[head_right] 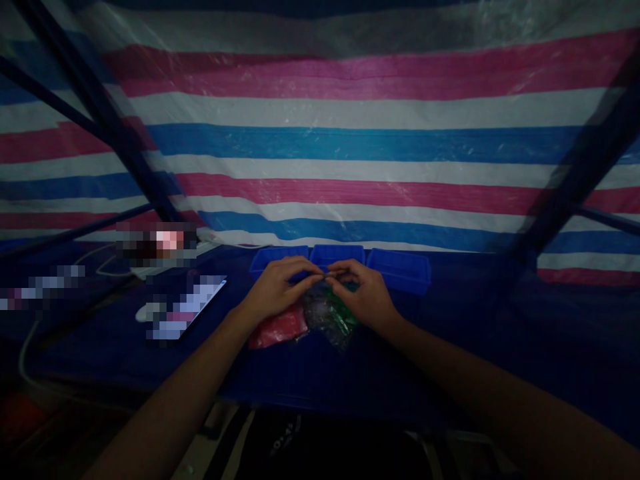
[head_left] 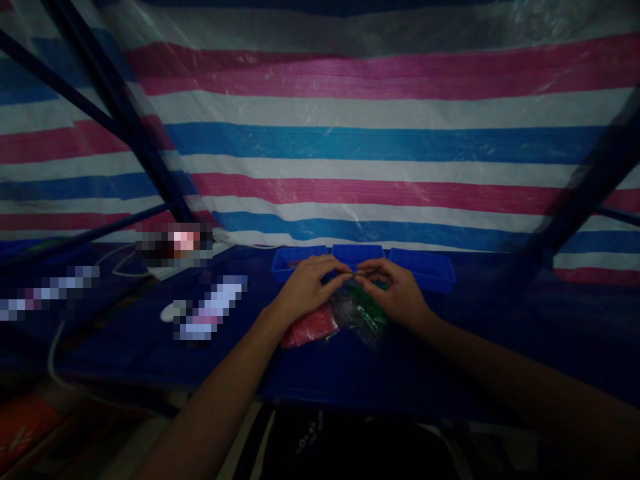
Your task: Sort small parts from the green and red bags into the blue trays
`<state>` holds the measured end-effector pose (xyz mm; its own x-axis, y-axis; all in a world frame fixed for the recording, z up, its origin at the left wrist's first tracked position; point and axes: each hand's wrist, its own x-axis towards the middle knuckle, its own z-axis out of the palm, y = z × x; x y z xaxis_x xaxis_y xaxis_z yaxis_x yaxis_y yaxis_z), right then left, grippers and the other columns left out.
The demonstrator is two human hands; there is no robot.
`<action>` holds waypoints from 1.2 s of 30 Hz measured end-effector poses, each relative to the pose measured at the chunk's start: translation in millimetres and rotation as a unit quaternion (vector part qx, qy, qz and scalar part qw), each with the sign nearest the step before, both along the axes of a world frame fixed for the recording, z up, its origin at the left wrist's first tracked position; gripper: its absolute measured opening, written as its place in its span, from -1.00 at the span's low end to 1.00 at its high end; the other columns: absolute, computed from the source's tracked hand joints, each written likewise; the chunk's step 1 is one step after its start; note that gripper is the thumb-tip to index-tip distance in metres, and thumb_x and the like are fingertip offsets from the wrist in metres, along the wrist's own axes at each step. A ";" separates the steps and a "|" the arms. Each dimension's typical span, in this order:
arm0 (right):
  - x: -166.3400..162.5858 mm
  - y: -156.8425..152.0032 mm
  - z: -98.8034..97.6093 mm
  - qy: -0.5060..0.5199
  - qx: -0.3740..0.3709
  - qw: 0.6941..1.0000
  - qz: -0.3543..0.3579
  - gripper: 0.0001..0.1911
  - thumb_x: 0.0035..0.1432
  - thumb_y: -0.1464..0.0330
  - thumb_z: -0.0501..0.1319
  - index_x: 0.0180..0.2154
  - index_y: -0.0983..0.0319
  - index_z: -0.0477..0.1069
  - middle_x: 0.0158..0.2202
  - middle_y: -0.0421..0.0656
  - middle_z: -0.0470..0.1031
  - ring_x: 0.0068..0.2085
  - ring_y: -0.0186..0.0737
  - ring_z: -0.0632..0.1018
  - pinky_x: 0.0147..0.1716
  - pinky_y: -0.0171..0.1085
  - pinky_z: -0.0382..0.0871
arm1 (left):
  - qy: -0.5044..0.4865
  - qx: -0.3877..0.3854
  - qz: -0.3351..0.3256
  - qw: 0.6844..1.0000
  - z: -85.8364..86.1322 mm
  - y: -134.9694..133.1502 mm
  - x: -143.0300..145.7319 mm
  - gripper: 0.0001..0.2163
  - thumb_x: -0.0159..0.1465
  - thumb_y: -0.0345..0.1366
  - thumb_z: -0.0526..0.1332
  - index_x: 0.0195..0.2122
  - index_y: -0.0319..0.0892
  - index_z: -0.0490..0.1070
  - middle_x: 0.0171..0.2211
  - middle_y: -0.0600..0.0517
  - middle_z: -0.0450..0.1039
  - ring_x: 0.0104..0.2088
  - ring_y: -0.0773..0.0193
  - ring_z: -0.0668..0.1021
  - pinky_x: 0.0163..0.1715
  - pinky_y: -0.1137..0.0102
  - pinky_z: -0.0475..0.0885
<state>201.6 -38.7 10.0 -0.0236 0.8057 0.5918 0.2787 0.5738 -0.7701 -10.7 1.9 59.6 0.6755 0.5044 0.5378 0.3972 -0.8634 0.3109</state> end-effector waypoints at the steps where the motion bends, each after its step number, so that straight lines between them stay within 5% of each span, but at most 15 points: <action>1: -0.1 0.0 0.1 0.001 0.000 1.000 -0.001 -0.75 0.19 0.28 0.35 -0.09 0.20 0.51 -0.16 -0.10 0.62 -0.20 -0.18 0.65 -0.13 -0.17 0.59 | 0.002 -0.001 0.003 1.000 -0.5 0.1 0.1 -0.84 0.43 -0.19 0.19 -0.10 -0.06 0.53 -0.16 0.02 0.59 -0.13 0.20 0.58 -0.06 0.24 0.43; 24: 2.9 -1.5 2.8 0.010 -0.021 1.000 -0.015 -0.76 0.16 0.22 0.39 -0.16 0.18 0.60 -0.22 -0.12 0.67 -0.21 -0.13 0.67 -0.13 -0.13 0.59 | -0.003 -0.007 0.005 1.000 1.8 -0.7 -0.4 -0.83 0.45 -0.19 0.15 -0.10 -0.09 0.50 -0.18 0.00 0.55 -0.15 0.20 0.57 -0.09 0.26 0.44; 36: 4.1 -1.6 5.8 -0.034 0.040 0.997 -0.056 -0.85 0.19 0.27 0.36 -0.19 0.14 0.61 -0.23 -0.13 0.63 -0.23 -0.14 0.62 -0.14 -0.11 0.54 | -0.017 0.015 0.006 1.000 1.4 -0.1 -1.2 -0.82 0.44 -0.21 0.16 -0.04 -0.07 0.51 -0.12 -0.02 0.57 -0.07 0.18 0.57 0.00 0.21 0.46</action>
<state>205.7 -40.3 15.8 0.0218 0.7554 0.6549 0.3941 0.5955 -0.7000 -11.9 1.8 61.0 0.6511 0.4963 0.5743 0.3976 -0.8675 0.2988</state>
